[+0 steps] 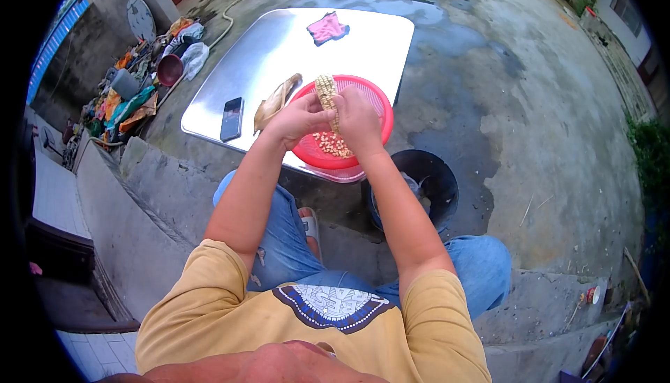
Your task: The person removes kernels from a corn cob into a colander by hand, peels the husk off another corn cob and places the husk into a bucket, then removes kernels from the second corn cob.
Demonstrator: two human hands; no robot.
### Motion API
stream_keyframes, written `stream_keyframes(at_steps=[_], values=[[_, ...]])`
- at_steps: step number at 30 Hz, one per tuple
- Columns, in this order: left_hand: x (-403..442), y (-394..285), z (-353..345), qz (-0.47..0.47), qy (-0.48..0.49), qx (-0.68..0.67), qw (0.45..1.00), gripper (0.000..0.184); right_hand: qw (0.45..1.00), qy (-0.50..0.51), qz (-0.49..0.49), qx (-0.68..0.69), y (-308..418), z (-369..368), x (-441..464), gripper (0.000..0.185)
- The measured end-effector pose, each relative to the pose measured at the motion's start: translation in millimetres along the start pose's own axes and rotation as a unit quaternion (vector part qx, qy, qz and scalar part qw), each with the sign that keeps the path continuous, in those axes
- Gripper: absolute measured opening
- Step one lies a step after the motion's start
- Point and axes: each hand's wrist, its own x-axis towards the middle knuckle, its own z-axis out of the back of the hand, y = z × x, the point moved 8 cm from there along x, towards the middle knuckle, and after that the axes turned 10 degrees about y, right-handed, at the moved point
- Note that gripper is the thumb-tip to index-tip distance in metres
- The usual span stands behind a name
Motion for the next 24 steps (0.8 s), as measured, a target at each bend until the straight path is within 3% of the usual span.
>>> stream_keyframes(at_steps=[5,11,17,24], values=[[0,2,1,0.010,-0.006,0.007,1.000,0.045,0.998,-0.004,0.015,-0.060,3,-3,-2,0.017],[-4,-3,-2,0.014,-0.003,0.014,1.000,0.047,0.999,-0.024,0.014,-0.028,-5,-1,-2,0.020],[-2,-5,-2,0.007,-0.005,0.041,0.999,0.048,0.998,0.003,-0.053,0.014,-10,0,-1,0.030],[0,1,-2,0.011,0.013,0.049,0.999,0.057,0.999,0.007,-0.048,0.011,-7,-3,-1,0.025]])
